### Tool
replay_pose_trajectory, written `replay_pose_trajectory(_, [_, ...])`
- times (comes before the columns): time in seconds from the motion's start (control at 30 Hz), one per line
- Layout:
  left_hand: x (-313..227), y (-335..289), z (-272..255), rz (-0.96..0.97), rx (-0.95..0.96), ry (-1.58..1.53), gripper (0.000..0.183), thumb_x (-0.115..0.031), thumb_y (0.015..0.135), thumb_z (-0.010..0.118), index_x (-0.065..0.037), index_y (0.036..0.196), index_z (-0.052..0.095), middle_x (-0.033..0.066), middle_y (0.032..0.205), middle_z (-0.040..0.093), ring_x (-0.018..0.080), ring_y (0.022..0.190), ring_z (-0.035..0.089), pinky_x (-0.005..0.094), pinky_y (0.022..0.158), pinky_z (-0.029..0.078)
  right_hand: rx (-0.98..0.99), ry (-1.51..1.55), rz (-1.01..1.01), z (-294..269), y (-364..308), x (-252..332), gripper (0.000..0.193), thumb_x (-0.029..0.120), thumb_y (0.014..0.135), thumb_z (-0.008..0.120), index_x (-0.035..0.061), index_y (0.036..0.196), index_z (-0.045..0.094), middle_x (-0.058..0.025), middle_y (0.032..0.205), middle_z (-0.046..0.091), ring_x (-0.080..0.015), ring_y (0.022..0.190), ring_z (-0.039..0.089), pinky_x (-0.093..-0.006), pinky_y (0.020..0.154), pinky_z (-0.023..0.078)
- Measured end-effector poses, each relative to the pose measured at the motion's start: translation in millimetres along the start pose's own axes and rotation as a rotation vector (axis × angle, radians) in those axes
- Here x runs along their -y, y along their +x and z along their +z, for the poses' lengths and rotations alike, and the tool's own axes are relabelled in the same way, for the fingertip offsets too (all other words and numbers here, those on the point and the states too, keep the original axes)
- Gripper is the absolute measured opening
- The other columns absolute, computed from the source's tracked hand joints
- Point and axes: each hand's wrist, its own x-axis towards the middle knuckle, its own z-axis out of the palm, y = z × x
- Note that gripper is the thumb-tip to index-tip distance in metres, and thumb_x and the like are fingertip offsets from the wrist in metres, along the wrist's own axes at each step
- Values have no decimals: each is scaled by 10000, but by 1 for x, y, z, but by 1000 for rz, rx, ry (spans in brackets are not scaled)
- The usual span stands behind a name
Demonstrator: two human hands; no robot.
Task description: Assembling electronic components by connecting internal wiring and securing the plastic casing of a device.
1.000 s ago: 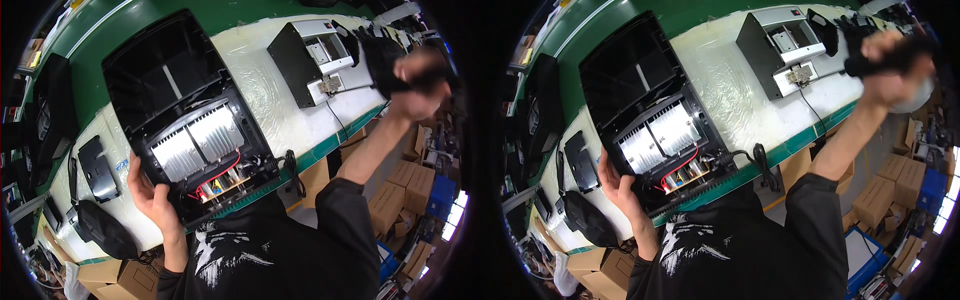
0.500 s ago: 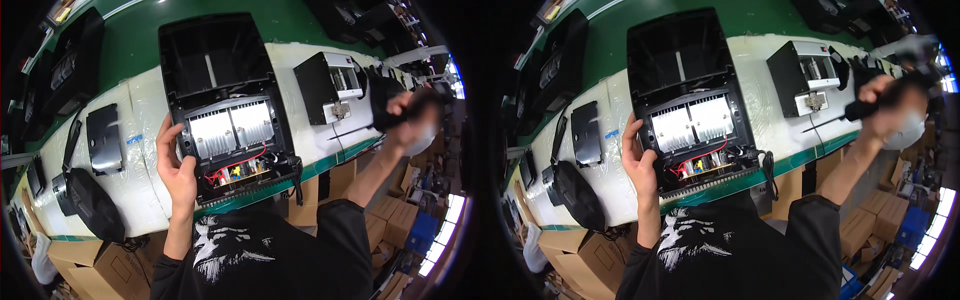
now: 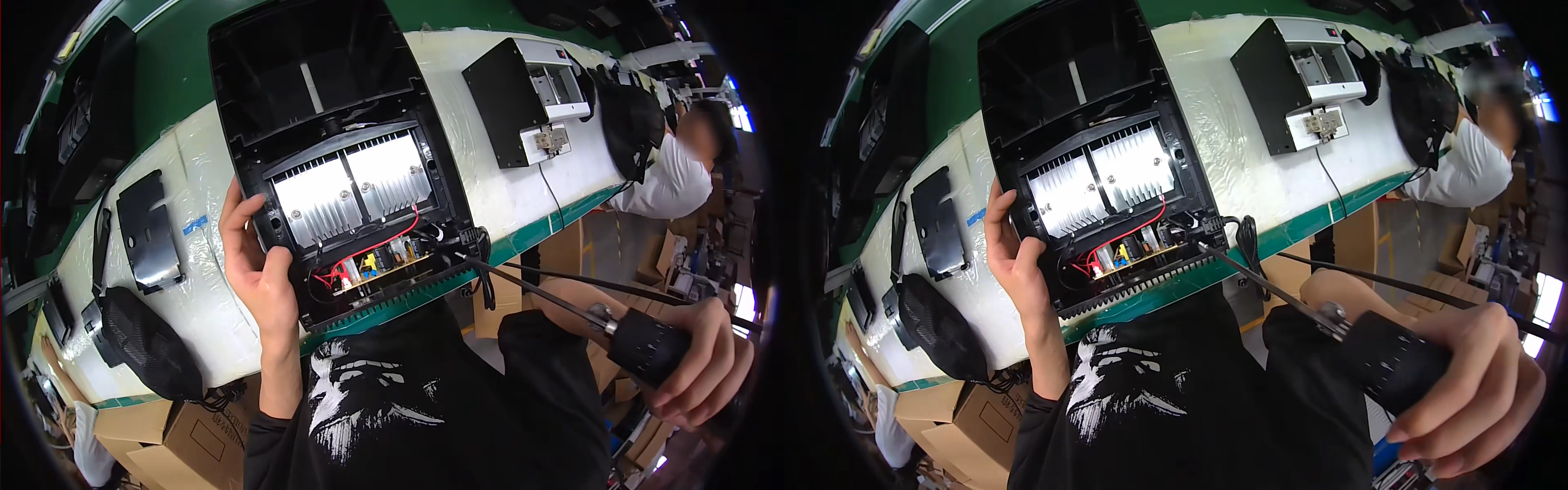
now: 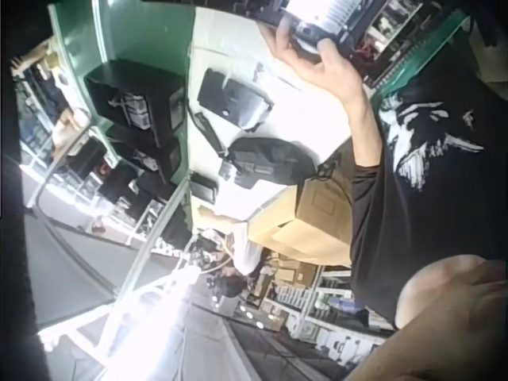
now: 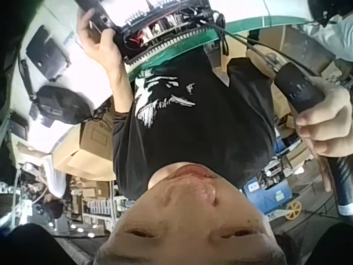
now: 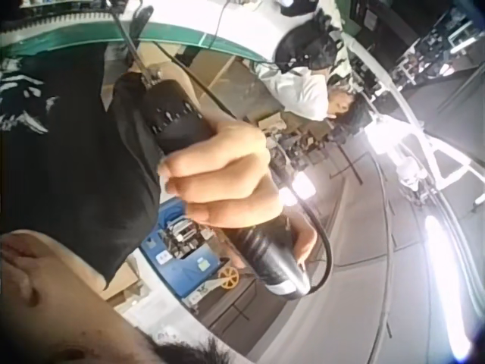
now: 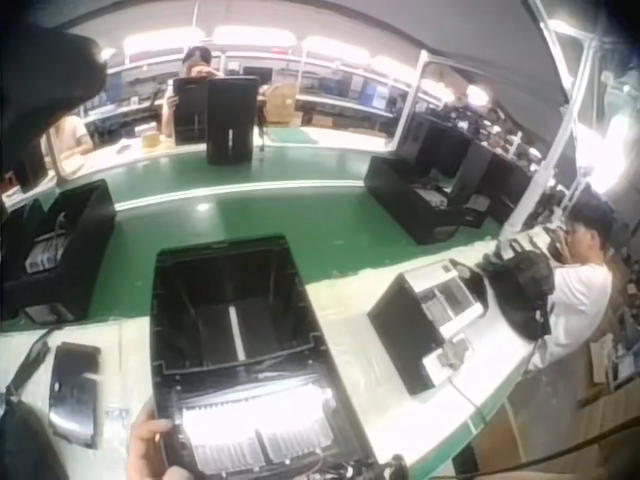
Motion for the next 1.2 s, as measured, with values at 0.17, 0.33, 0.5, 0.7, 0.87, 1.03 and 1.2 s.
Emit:
replay_pose_trajectory(0.17, [-14, 3, 1, 252, 21, 359, 498, 26, 635, 484, -1, 1129, 546, 209, 1393, 363, 326, 1282, 381, 404, 1072, 264, 61, -220, 367, -5, -20, -9, 137, -129, 671, 655, -27, 642, 568, -159, 612, 605, -227, 487, 600, -275, 506, 578])
replay_pose_trajectory(0.33, [-54, 40, 39, 669, 766, 487, 647, -75, 633, 708, -58, 1249, 511, 167, 1336, 455, 366, 1276, 383, 454, 1046, 308, 26, -366, 611, 3, -27, -21, 163, -54, 716, 710, -7, 705, 554, -145, 669, 615, -225, 553, 613, -277, 554, 583])
replay_pose_trajectory(0.5, [-36, 53, 91, 772, 1152, 623, 660, -187, 641, 770, -16, 1224, 511, 138, 1359, 430, 279, 1324, 331, 442, 1119, 228, -55, -408, 516, 6, -39, -35, 154, -45, 693, 726, -6, 656, 581, -131, 691, 625, -234, 562, 611, -281, 523, 563])
replay_pose_trajectory(0.7, [-21, 54, 108, 948, 1206, 809, 633, -298, 561, 811, -62, 1090, 556, 107, 1299, 479, 262, 1306, 355, 515, 1110, 220, 53, -411, 629, -3, -41, -33, 161, -47, 687, 732, -3, 671, 578, -121, 714, 622, -238, 589, 618, -286, 540, 564])
replay_pose_trajectory(0.87, [-16, 59, 115, 1067, 1223, 889, 454, -409, 635, 756, -75, 899, 598, 51, 983, 582, 219, 1148, 478, 521, 1119, 202, 37, -422, 614, -5, -44, -42, 184, -49, 682, 740, -6, 701, 561, -129, 722, 618, -236, 583, 614, -288, 545, 566])
replay_pose_trajectory(1.03, [-12, 58, 116, 1037, 1242, 775, 414, -251, 580, 784, -66, 878, 564, 32, 917, 582, 244, 1114, 505, 494, 1107, 256, 7, -449, 599, 1, -54, -40, 214, -52, 676, 748, -9, 730, 545, -136, 730, 614, -233, 576, 609, -291, 550, 567])
replay_pose_trajectory(1.2, [-12, 56, 112, 956, 1244, 701, 373, -146, 562, 748, -51, 878, 575, 41, 913, 592, 253, 1086, 521, 472, 1098, 284, 56, -461, 652, -6, -57, -38, 223, -48, 688, 744, -8, 753, 535, -133, 748, 610, -236, 601, 614, -297, 570, 569])
